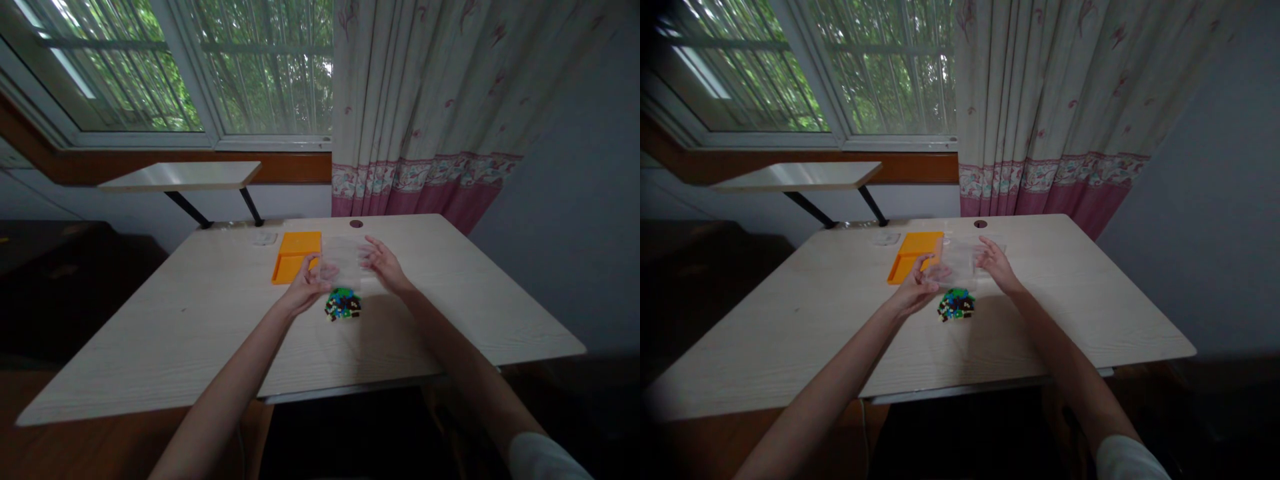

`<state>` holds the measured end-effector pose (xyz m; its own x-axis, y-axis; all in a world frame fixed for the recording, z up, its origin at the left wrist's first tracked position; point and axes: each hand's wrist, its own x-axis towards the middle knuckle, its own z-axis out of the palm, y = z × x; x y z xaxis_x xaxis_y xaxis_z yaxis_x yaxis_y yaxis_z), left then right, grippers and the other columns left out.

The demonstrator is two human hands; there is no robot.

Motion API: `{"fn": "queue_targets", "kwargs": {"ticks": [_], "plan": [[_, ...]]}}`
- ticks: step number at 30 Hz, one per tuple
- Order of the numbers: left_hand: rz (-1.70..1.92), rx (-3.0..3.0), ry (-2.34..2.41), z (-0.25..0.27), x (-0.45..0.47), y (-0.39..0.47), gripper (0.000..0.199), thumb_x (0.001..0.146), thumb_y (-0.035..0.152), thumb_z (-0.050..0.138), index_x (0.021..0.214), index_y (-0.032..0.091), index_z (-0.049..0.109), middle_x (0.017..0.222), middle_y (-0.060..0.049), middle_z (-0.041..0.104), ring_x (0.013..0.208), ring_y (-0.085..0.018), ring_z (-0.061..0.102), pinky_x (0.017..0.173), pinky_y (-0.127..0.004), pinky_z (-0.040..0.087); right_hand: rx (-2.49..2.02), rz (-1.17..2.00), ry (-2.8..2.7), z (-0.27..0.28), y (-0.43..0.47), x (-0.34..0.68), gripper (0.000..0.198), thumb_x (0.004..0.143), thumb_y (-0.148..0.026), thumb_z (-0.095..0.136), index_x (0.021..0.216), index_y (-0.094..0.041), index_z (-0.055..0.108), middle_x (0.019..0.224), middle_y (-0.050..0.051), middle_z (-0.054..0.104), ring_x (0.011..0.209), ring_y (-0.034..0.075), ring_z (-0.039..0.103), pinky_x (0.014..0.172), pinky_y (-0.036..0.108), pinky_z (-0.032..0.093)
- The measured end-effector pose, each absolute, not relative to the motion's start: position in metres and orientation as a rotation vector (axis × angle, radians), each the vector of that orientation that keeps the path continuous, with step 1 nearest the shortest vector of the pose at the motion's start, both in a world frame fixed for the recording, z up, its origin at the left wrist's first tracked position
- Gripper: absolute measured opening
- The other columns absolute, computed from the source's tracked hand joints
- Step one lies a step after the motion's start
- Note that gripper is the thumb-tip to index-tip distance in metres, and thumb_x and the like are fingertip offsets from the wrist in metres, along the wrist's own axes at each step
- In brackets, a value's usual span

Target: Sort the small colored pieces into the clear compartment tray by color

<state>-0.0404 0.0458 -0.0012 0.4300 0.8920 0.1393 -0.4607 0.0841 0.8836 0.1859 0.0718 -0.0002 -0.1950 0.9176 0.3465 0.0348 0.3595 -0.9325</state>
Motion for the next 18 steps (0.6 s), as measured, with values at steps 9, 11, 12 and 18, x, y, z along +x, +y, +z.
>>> {"fn": "queue_targets", "kwargs": {"ticks": [9,11,12,18], "plan": [[1.111,1.051,0.528,-0.003,-0.038,0.048,0.08,0.049,0.013,0.08,0.109,0.031,0.03,0.107,-0.003,0.056,0.1,-0.02,0.057,0.084,-0.038,0.045,-0.913,0.981,-1.755,-0.004,0.062,0.173,0.115,0.051,-0.038,0.079,0.139,-0.029,0.006,0.123,0.013,0.045,0.103,0.02,0.05,0.081,0.036,0.047],[1.089,1.066,0.526,-0.006,-0.038,0.049,0.08,0.05,0.014,0.08,0.109,0.03,0.03,0.106,-0.004,0.057,0.098,-0.02,0.058,0.083,-0.038,0.045,-0.946,0.928,-1.782,-0.002,0.061,0.175,0.113,0.052,-0.034,0.079,0.14,-0.028,0.008,0.118,0.012,0.049,0.099,0.02,0.051,0.081,0.036,0.047],[1.074,1.071,0.524,-0.007,-0.038,0.049,0.079,0.05,0.014,0.08,0.109,0.03,0.03,0.105,-0.004,0.058,0.097,-0.02,0.059,0.083,-0.038,0.045,-0.956,0.914,-1.794,0.0,0.061,0.177,0.113,0.052,-0.033,0.079,0.14,-0.027,0.009,0.116,0.012,0.051,0.097,0.019,0.053,0.081,0.036,0.047],[0.99,1.112,0.539,-0.005,-0.04,0.046,0.074,0.052,0.015,0.079,0.111,0.026,0.037,0.102,-0.005,0.059,0.088,-0.019,0.062,0.083,-0.039,0.045,-0.998,0.919,-1.763,0.019,0.066,0.215,0.105,0.052,-0.035,0.078,0.138,-0.026,0.018,0.113,0.012,0.056,0.094,0.019,0.056,0.087,0.04,0.045]]}}
